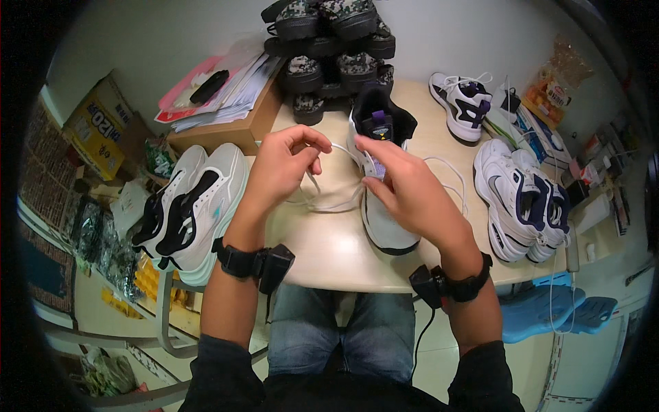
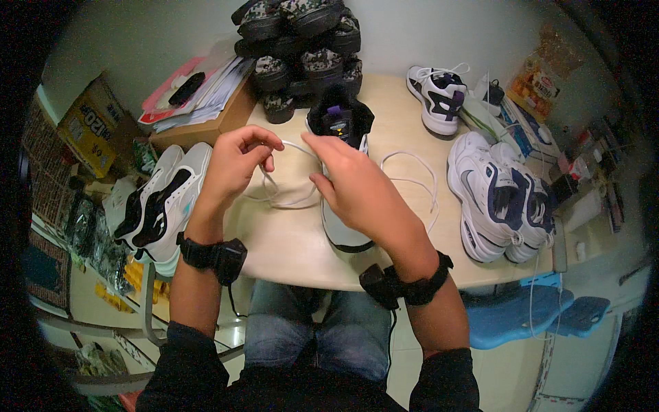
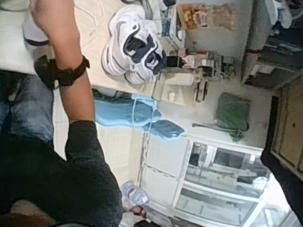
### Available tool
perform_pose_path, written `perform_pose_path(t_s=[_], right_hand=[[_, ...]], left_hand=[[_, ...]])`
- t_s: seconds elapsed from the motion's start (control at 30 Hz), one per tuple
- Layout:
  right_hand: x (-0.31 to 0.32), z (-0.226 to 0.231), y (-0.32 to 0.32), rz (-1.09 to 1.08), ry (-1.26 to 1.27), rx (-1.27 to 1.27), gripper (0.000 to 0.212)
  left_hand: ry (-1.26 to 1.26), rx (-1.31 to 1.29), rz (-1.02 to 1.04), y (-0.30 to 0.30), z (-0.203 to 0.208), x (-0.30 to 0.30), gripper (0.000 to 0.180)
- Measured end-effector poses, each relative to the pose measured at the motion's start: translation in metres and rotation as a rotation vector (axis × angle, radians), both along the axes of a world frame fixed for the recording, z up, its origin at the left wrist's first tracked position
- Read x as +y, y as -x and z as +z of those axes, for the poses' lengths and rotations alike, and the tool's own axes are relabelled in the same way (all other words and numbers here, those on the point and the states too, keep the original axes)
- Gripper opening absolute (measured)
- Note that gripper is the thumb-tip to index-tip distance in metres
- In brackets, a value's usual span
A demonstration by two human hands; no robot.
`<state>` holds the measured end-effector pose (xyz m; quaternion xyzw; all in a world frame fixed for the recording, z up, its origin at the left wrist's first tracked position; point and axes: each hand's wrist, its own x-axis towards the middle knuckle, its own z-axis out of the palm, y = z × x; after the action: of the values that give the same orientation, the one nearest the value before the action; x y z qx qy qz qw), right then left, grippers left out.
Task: The person laces a white and purple athletic shoe by threading the laces through the eyelets and pulling them tight.
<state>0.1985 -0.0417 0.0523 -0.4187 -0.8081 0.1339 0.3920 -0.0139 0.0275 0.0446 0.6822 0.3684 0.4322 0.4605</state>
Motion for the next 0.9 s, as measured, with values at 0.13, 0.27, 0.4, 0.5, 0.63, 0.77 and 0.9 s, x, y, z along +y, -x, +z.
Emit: perform_pose_path(t_s=[0.13, 0.27, 0.4, 0.5, 0.63, 0.77, 0.9], right_hand=[[0.016, 0.006, -0.004, 0.026, 0.063, -0.025, 0.042], [0.026, -0.010, -0.001, 0.147, 0.373, 0.086, 0.020], [0.024, -0.008, -0.009, 0.047, 0.379, 0.130, 0.018], [0.023, -0.003, -0.014, -0.043, 0.342, 0.186, 0.018], [0.025, -0.006, -0.001, -0.008, 0.121, 0.036, 0.018], [0.027, -0.002, 0.001, -0.092, 0.115, -0.076, 0.017], [0.034, 0.001, -0.024, -0.020, 0.098, -0.080, 0.017]], left_hand=[[-0.007, -0.177, -0.091, -0.001, 0.012, -0.018, 0.015], [-0.005, -0.185, -0.056, 0.001, 0.021, -0.029, 0.015], [-0.067, -0.098, 0.110, 0.015, 0.009, -0.020, 0.018], [-0.213, 0.226, 0.123, 0.018, 0.003, -0.027, 0.032], [-0.417, 0.380, 0.035, -0.010, -0.002, -0.033, 0.033], [-0.167, 0.410, 0.051, -0.028, 0.004, -0.034, 0.020], [-0.193, 0.376, 0.110, -0.028, -0.010, -0.027, 0.020]])
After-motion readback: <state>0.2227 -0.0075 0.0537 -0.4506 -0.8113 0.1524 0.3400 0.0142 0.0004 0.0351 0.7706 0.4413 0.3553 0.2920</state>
